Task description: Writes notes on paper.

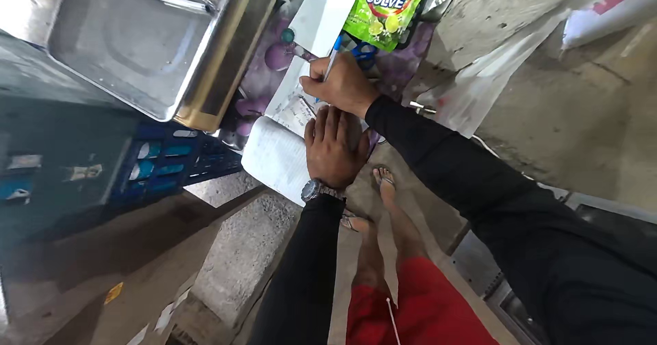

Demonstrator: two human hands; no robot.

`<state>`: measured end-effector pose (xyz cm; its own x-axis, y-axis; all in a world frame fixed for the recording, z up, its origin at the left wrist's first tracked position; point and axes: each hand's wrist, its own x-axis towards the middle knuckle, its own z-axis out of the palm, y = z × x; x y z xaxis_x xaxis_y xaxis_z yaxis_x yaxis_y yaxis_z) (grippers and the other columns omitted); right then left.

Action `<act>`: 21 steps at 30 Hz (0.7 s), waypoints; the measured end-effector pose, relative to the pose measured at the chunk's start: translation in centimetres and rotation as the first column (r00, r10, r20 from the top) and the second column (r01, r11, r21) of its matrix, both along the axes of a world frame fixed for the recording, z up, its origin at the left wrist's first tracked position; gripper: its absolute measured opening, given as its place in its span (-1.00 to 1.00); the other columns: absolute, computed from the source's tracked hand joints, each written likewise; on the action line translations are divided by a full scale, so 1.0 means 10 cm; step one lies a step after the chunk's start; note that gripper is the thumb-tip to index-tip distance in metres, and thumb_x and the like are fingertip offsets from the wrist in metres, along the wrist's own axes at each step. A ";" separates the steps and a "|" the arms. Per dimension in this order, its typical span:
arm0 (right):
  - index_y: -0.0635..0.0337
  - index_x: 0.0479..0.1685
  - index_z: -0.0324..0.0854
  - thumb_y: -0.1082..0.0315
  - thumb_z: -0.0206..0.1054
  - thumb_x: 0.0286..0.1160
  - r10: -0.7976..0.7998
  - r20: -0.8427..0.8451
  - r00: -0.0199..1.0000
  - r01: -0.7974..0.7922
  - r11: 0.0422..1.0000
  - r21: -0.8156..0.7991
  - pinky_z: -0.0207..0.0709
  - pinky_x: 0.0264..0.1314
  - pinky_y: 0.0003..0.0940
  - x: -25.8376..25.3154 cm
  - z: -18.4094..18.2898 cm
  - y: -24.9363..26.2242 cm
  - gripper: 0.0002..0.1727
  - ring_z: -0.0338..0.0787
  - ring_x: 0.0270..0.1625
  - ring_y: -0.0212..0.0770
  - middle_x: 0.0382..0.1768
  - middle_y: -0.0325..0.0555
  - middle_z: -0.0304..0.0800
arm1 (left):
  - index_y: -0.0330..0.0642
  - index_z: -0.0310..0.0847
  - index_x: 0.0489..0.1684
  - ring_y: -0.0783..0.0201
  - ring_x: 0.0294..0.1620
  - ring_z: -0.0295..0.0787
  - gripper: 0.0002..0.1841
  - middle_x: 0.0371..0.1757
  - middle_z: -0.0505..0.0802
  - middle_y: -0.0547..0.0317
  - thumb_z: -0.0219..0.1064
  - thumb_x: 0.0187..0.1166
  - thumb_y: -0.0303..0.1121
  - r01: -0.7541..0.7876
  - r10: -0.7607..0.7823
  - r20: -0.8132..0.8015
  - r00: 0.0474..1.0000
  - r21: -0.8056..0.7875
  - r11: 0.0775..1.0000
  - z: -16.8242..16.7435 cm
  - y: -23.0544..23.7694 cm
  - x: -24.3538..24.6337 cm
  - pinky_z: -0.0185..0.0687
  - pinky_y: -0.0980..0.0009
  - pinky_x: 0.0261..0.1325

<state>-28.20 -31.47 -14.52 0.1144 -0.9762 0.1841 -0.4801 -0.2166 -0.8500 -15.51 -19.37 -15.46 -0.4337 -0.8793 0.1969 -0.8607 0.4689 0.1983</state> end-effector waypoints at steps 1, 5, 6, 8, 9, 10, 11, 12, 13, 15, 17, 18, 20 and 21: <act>0.02 -0.75 0.49 0.14 0.37 0.49 0.005 -0.001 1.000 -0.005 1.000 -0.003 0.28 -0.53 -0.34 0.00 0.00 0.00 -0.59 0.44 -0.63 -0.39 -0.74 -0.33 0.43 | -0.06 0.51 0.62 0.06 0.80 0.26 -0.29 0.71 0.53 0.06 0.22 0.58 0.21 0.003 -0.003 -0.005 1.000 0.003 1.000 0.00 0.00 0.00 0.11 -0.08 0.77; 0.00 -0.76 0.46 0.15 0.35 0.48 -0.005 -0.014 1.000 0.005 1.000 -0.021 0.25 -0.53 -0.35 -0.01 -0.01 0.00 -0.59 0.43 -0.62 -0.39 -0.73 -0.34 0.40 | -0.08 0.50 0.62 0.05 0.80 0.26 -0.29 0.71 0.52 0.05 0.22 0.59 0.20 0.008 -0.008 -0.011 1.000 0.002 1.000 -0.01 0.01 0.01 0.11 -0.08 0.77; 0.01 -0.77 0.46 0.16 0.35 0.48 -0.010 -0.011 1.000 0.009 1.000 -0.027 0.24 -0.54 -0.35 -0.01 -0.01 0.00 -0.59 0.42 -0.62 -0.39 -0.74 -0.34 0.39 | -0.07 0.50 0.62 0.06 0.80 0.26 -0.29 0.71 0.53 0.06 0.23 0.58 0.20 0.005 -0.005 -0.012 1.000 -0.002 1.000 -0.01 0.01 0.01 0.11 -0.08 0.77; 0.01 -0.78 0.44 0.17 0.35 0.49 -0.013 -0.001 1.000 0.013 0.999 -0.042 0.23 -0.55 -0.35 0.00 -0.02 0.00 -0.58 0.41 -0.63 -0.38 -0.75 -0.33 0.38 | -0.07 0.51 0.61 0.07 0.80 0.26 -0.29 0.71 0.52 0.07 0.23 0.58 0.20 0.005 -0.005 -0.008 1.000 -0.009 1.000 -0.01 0.01 0.01 0.10 -0.07 0.77; 0.02 -0.78 0.42 0.18 0.34 0.49 -0.011 0.001 1.000 0.011 0.999 -0.046 0.22 -0.55 -0.35 0.00 -0.02 0.00 -0.57 0.40 -0.63 -0.38 -0.75 -0.33 0.37 | -0.07 0.51 0.61 0.07 0.80 0.25 -0.29 0.72 0.52 0.07 0.22 0.58 0.20 0.007 -0.007 -0.002 1.000 -0.009 1.000 -0.02 0.01 0.02 0.09 -0.07 0.78; 0.02 -0.78 0.42 0.18 0.34 0.50 -0.009 0.003 1.000 0.010 0.999 -0.043 0.21 -0.55 -0.35 0.00 -0.02 0.01 -0.57 0.40 -0.63 -0.38 -0.75 -0.33 0.37 | -0.07 0.51 0.61 0.06 0.81 0.25 -0.29 0.72 0.52 0.06 0.21 0.59 0.21 0.007 -0.007 0.004 1.000 -0.005 1.000 -0.02 0.01 0.02 0.09 -0.07 0.78; 0.02 -0.78 0.43 0.18 0.34 0.50 -0.009 0.003 1.000 0.010 0.999 -0.042 0.21 -0.55 -0.35 -0.01 -0.02 0.01 -0.57 0.40 -0.63 -0.38 -0.74 -0.33 0.37 | -0.08 0.51 0.61 0.05 0.81 0.25 -0.29 0.71 0.52 0.05 0.20 0.60 0.21 0.007 -0.007 0.009 1.000 0.002 1.000 -0.02 0.01 0.02 0.08 -0.08 0.78; 0.02 -0.77 0.44 0.17 0.34 0.51 -0.007 0.004 1.000 0.007 0.999 -0.043 0.23 -0.55 -0.36 -0.01 -0.02 0.00 -0.58 0.40 -0.63 -0.39 -0.74 -0.33 0.38 | -0.08 0.51 0.62 0.05 0.81 0.25 -0.29 0.71 0.52 0.05 0.19 0.60 0.22 0.005 -0.005 0.015 1.000 0.011 1.000 -0.01 0.01 0.02 0.07 -0.08 0.79; 0.03 -0.76 0.45 0.18 0.34 0.52 -0.002 0.000 1.000 0.002 0.999 -0.052 0.23 -0.54 -0.37 -0.01 -0.02 0.00 -0.58 0.41 -0.63 -0.39 -0.74 -0.33 0.38 | -0.07 0.52 0.61 0.06 0.80 0.26 -0.29 0.71 0.53 0.06 0.19 0.60 0.23 -0.002 0.002 0.016 1.000 0.012 1.000 -0.02 0.00 0.01 0.07 -0.08 0.79; 0.02 -0.77 0.44 0.18 0.33 0.51 0.010 -0.015 1.000 -0.011 0.998 -0.060 0.21 -0.56 -0.36 -0.02 -0.02 0.01 -0.58 0.39 -0.64 -0.39 -0.75 -0.33 0.36 | -0.01 0.57 0.58 0.10 0.78 0.29 -0.30 0.68 0.57 0.13 0.20 0.58 0.25 -0.025 0.025 0.011 1.000 -0.008 1.000 -0.05 -0.02 -0.01 0.07 -0.04 0.79; 0.00 -0.79 0.42 0.16 0.33 0.50 0.009 -0.016 1.000 -0.010 0.998 -0.066 0.19 -0.57 -0.34 -0.02 -0.03 0.00 -0.57 0.38 -0.66 -0.39 -0.77 -0.34 0.34 | 0.00 0.57 0.57 0.10 0.78 0.29 -0.31 0.67 0.58 0.13 0.21 0.58 0.25 -0.028 0.028 0.012 1.000 -0.015 0.999 -0.05 -0.03 -0.01 0.07 -0.04 0.79; 0.00 -0.78 0.43 0.16 0.33 0.50 0.002 -0.013 1.000 -0.003 0.998 -0.068 0.20 -0.57 -0.34 -0.01 -0.03 0.00 -0.57 0.39 -0.65 -0.39 -0.76 -0.34 0.35 | -0.01 0.57 0.57 0.10 0.78 0.30 -0.31 0.67 0.58 0.12 0.21 0.58 0.25 -0.026 0.026 0.012 1.000 -0.013 1.000 -0.05 -0.03 -0.01 0.07 -0.04 0.79; 0.00 -0.77 0.44 0.17 0.32 0.51 -0.012 -0.005 1.000 0.012 0.998 -0.067 0.22 -0.56 -0.35 -0.01 -0.03 0.01 -0.58 0.39 -0.64 -0.39 -0.75 -0.35 0.36 | -0.02 0.61 0.53 0.08 0.76 0.34 -0.31 0.63 0.62 0.11 0.21 0.57 0.26 -0.026 0.026 0.003 1.000 -0.026 0.999 -0.07 -0.04 -0.02 0.10 -0.05 0.77; -0.01 -0.77 0.43 0.18 0.32 0.50 -0.018 -0.005 1.000 0.017 0.998 -0.067 0.21 -0.56 -0.36 -0.01 -0.04 0.00 -0.59 0.39 -0.64 -0.39 -0.75 -0.35 0.35 | 0.01 0.67 0.47 0.09 0.71 0.42 -0.30 0.57 0.68 0.13 0.21 0.53 0.30 -0.034 0.034 -0.008 0.999 -0.061 0.998 -0.09 -0.07 -0.03 0.17 -0.04 0.75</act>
<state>-28.30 -31.47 -14.93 0.0984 -0.9637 0.2481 -0.4888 -0.2640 -0.8315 -15.84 -20.05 -16.35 -0.4025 -0.8796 0.2537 -0.8750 0.4511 0.1756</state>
